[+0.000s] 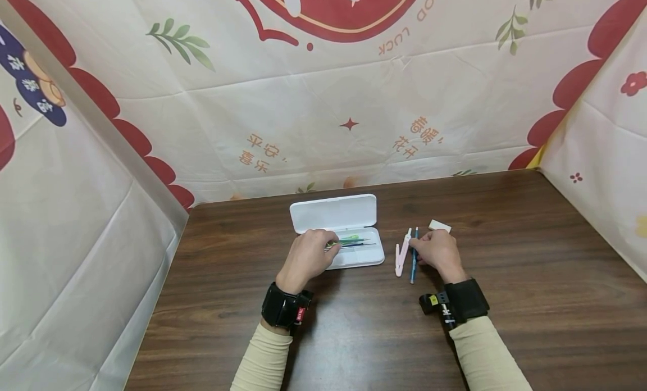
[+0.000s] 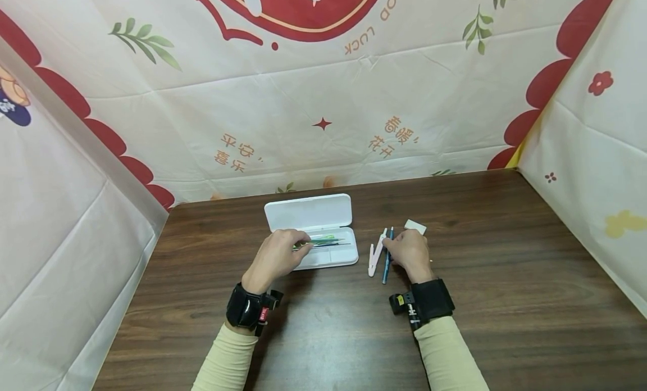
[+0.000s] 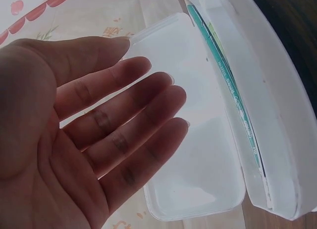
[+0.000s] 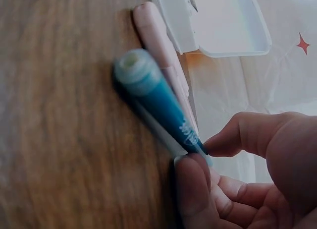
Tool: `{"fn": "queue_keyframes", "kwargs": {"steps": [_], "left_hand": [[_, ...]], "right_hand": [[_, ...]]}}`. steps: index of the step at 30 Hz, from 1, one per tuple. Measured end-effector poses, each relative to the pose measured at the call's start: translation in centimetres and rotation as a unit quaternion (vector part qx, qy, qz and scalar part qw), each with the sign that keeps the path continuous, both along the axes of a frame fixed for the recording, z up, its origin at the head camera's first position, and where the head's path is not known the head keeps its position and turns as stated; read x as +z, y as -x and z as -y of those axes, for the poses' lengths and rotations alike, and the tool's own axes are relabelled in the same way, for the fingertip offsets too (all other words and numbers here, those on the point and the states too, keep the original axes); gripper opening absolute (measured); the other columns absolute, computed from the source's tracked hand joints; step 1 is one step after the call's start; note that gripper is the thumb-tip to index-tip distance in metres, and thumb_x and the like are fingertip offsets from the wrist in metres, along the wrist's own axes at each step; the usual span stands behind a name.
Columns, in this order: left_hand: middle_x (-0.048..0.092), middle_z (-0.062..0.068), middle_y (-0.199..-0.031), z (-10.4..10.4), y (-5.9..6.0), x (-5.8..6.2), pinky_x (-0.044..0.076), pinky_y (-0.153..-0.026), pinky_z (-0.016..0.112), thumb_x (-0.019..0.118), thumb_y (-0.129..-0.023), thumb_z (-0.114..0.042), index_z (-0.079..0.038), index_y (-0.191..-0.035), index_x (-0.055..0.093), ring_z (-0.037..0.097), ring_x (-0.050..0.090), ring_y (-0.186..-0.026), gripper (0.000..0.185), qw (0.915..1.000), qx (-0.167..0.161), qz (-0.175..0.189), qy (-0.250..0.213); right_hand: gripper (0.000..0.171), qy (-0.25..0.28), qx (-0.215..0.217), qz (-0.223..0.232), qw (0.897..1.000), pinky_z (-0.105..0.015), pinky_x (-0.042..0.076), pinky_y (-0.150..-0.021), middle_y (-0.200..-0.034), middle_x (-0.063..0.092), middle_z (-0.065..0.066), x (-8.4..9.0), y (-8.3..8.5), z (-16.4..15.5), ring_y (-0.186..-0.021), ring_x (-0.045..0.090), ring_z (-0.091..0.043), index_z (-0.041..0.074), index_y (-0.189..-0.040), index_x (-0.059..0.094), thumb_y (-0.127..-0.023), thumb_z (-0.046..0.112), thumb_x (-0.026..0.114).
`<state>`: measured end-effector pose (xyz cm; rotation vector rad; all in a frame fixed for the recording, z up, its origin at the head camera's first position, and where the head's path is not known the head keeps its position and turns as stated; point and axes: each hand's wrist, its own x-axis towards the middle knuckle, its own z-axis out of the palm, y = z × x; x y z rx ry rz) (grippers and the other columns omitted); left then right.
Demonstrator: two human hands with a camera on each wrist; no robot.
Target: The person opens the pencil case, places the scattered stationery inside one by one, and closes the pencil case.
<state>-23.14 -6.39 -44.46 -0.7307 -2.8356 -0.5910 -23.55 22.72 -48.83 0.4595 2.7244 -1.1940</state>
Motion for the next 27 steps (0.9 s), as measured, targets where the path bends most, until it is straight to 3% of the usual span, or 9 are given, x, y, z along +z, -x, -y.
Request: {"fn": "queue_keyframes", "kwargs": {"steps": [6,16,27], "left_hand": [[0.075,-0.001,-0.091,0.1,0.0,0.1,0.051,-0.066,0.028,0.070,-0.093,-0.021,-0.013,-0.095,0.078,0.010,0.066,-0.078,0.011,1.0000,0.001,0.001,-0.004],[0.075,-0.002,-0.091,0.1,-0.1,0.3,0.050,-0.065,0.027,0.070,-0.093,-0.021,-0.014,-0.095,0.078,0.009,0.065,-0.077,0.011,1.0000,0.004,0.007,-0.005],[0.075,-0.003,-0.089,0.2,-0.2,0.3,0.051,-0.065,0.027,0.070,-0.093,-0.022,-0.014,-0.094,0.078,0.010,0.067,-0.078,0.011,1.0000,0.000,-0.002,-0.009]], "right_hand": [[0.032,0.016,0.013,-0.002,1.000,-0.029,0.055,-0.055,-0.068,0.067,-0.007,0.3,-0.1,-0.2,-0.056,0.065,-0.011,-0.004,-0.084,0.069,-0.095,0.025,0.059],[0.033,0.060,0.031,-0.008,0.998,-0.030,0.058,-0.063,-0.084,0.068,-0.014,0.6,-0.4,-0.4,-0.067,0.066,-0.014,-0.009,-0.102,0.068,-0.096,0.022,0.059],[0.033,0.091,0.035,-0.061,0.993,-0.035,0.059,-0.069,-0.096,0.066,-0.019,1.8,-0.7,-0.6,-0.073,0.068,-0.016,-0.007,-0.110,0.065,-0.097,0.023,0.057]]}}
